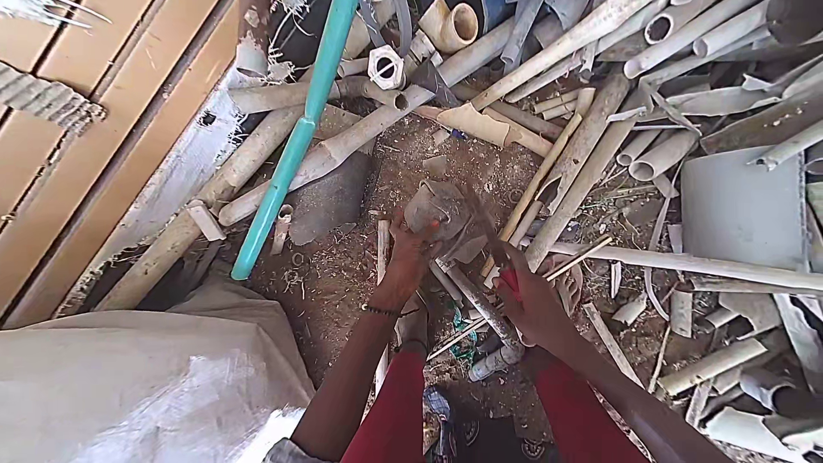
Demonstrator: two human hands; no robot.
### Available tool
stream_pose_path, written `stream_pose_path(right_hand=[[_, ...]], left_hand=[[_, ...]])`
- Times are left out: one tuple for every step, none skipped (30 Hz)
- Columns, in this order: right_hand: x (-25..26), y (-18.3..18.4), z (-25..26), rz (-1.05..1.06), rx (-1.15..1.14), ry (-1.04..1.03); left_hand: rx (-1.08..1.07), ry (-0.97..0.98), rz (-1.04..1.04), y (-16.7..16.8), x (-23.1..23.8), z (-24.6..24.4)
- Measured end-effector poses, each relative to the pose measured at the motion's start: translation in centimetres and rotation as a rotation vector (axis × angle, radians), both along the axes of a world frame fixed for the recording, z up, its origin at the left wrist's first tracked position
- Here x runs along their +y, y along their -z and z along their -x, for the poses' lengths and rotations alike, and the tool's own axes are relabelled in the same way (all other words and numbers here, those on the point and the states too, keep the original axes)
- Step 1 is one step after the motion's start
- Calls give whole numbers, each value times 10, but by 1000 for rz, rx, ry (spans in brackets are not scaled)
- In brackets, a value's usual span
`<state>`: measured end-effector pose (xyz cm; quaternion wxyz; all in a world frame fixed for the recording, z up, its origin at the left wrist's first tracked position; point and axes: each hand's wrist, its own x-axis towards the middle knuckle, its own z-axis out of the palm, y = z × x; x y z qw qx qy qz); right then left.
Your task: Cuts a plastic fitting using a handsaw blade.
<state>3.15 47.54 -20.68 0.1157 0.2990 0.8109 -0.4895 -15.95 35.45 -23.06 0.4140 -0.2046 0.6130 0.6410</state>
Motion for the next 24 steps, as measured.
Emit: stream_pose_path(right_hand=[[1, -3, -2, -17, 34, 74], [1, -8, -4, -40, 92, 152], [3, -14, -6, -79, 165, 213], [6, -20, -7, -106, 253, 255], [9, -26, -8, -116, 367, 284], [10, -33, -7, -125, 480, 299], [11, -37, -5, -146, 572, 311], [10, -37, -2, -178, 625, 319], [7, -31, 1, -220, 646, 318], [4, -19, 3, -262, 629, 289], [2, -4, 4, -300, 571, 223], [3, 8, 6, -313, 441, 117], [7, 13, 9, -267, 241, -8], [10, 14, 14, -199, 76, -91], [9, 13, 15, -178, 17, -105], [7, 7, 15, -174, 24, -77], [2, -1, 13, -187, 96, -17], [-2, -8, 11, -218, 224, 57], [-4, -15, 11, -237, 369, 122], [-5, -22, 11, -240, 501, 178], [-7, -26, 13, -253, 606, 221], [-8, -26, 15, -267, 692, 258], [-10, -20, 18, -274, 741, 286], [-12, -8, 19, -279, 726, 288]], left_hand=[[53, 22, 43, 1, 1, -2], [94, 45, 74, 3, 0, -3], [114, 74, 74, 5, -1, -4], [122, 113, 51, 6, -2, -5], [130, 145, 17, 6, -4, -6], [148, 170, -9, 7, -3, -7], [191, 203, -19, 7, -2, -8], [254, 242, -12, 8, 0, -9], [323, 286, 10, 8, 0, -10], [397, 338, 50, 9, 1, -11], [480, 395, 109, 8, 1, -13], [556, 467, 185, 4, 2, -15], [634, 552, 258, -2, 3, -17], [702, 625, 314, -8, 2, -19], [758, 677, 354, -10, 1, -23], [795, 713, 379, -11, 0, -24], [817, 743, 399, -11, -1, -23], [838, 757, 406, -10, -2, -22], [864, 755, 405, -8, -3, -19], [881, 750, 398, -6, -6, -17], [884, 748, 392, -3, -8, -16], [882, 750, 388, 0, -10, -15], [869, 757, 390, 2, -10, -15], [854, 771, 401, 3, -10, -15]])
